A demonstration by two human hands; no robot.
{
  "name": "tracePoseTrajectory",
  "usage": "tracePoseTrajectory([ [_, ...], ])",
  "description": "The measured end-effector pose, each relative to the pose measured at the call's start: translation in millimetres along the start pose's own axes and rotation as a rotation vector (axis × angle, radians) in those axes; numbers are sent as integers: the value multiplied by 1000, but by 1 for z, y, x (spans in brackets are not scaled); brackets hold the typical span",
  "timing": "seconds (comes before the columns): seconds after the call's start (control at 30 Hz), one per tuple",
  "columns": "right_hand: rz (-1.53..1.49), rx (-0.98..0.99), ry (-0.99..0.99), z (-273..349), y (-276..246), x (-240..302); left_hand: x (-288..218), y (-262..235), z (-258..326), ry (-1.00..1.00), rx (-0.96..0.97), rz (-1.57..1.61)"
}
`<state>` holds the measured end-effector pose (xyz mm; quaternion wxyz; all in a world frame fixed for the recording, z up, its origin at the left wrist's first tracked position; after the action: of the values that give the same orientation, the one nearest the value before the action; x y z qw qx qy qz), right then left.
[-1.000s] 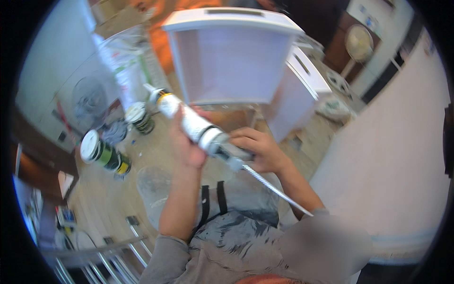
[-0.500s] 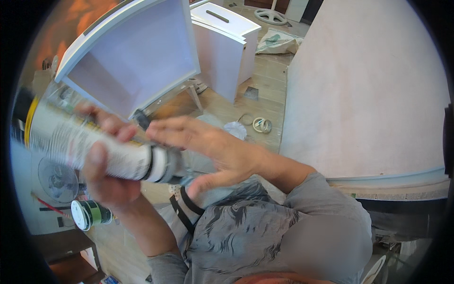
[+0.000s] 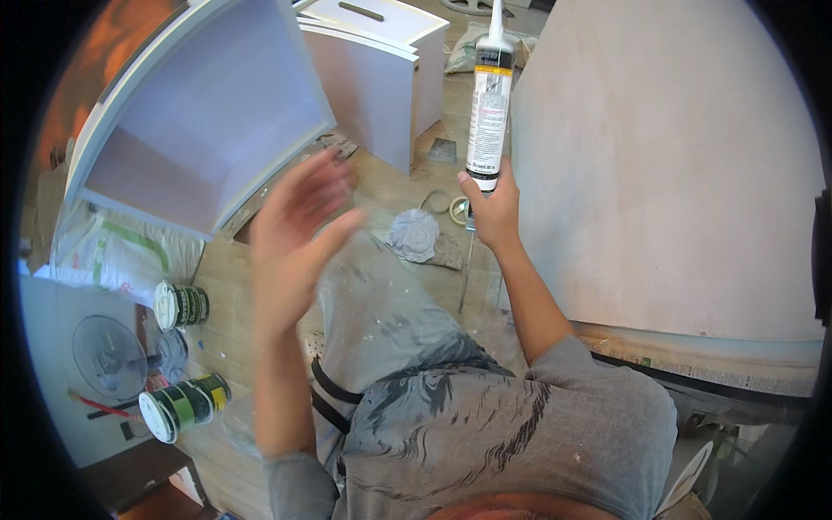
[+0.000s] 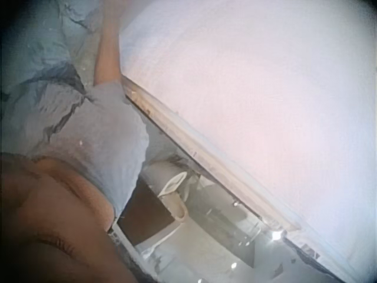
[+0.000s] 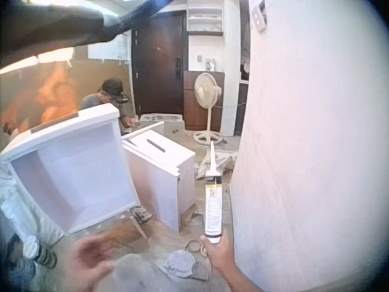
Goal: The person applies masking tape to the edges of a white drawer front, then uses a caulking gun to apply adhesive to the drawer interior. The drawer is placed on a wooden block on the floor.
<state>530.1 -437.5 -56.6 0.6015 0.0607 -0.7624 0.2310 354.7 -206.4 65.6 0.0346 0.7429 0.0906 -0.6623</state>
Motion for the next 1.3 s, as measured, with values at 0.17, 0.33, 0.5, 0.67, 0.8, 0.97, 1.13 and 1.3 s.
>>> tracePoseTrajectory([
  [0.17, 296, -94, 420, 3, -9, -178, 77, -177, 202, -236, -610, -489],
  [0.33, 498, -159, 695, 33, -5, -305, 114, -233, 406, -689, -783, -602],
  [0.5, 448, -91, 953, 42, 3, -382, 121, -188, 454, -742, -1011, -439],
  [0.67, 483, -107, 1019, 29, 7, -424, 115, -179, 466, -795, -1046, -454],
  [0.8, 474, -118, 1090, 24, 17, -427, 114, -177, 469, -814, -1021, -464],
  [0.97, 539, -240, 937, 5, 7, -393, 112, -178, 456, -805, -1005, -608],
  [1.13, 390, -217, 343, 9, 31, -363, 94, -147, 395, -756, -824, -923],
  [1.3, -187, 260, 284, -12, 141, -209, 77, -150, 346, -671, -406, -1067],
])
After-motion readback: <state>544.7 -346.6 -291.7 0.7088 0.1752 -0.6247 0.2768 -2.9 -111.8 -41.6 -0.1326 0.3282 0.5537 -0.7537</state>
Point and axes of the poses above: each hand's wrist, its own z-axis away from the middle knuckle, its own y-axis out of the palm, x = y × z, the point moved 6 cm from there along -z, towards the middle knuckle, and after that the axes turned 15 degrees about x, right-handed, at the moved point
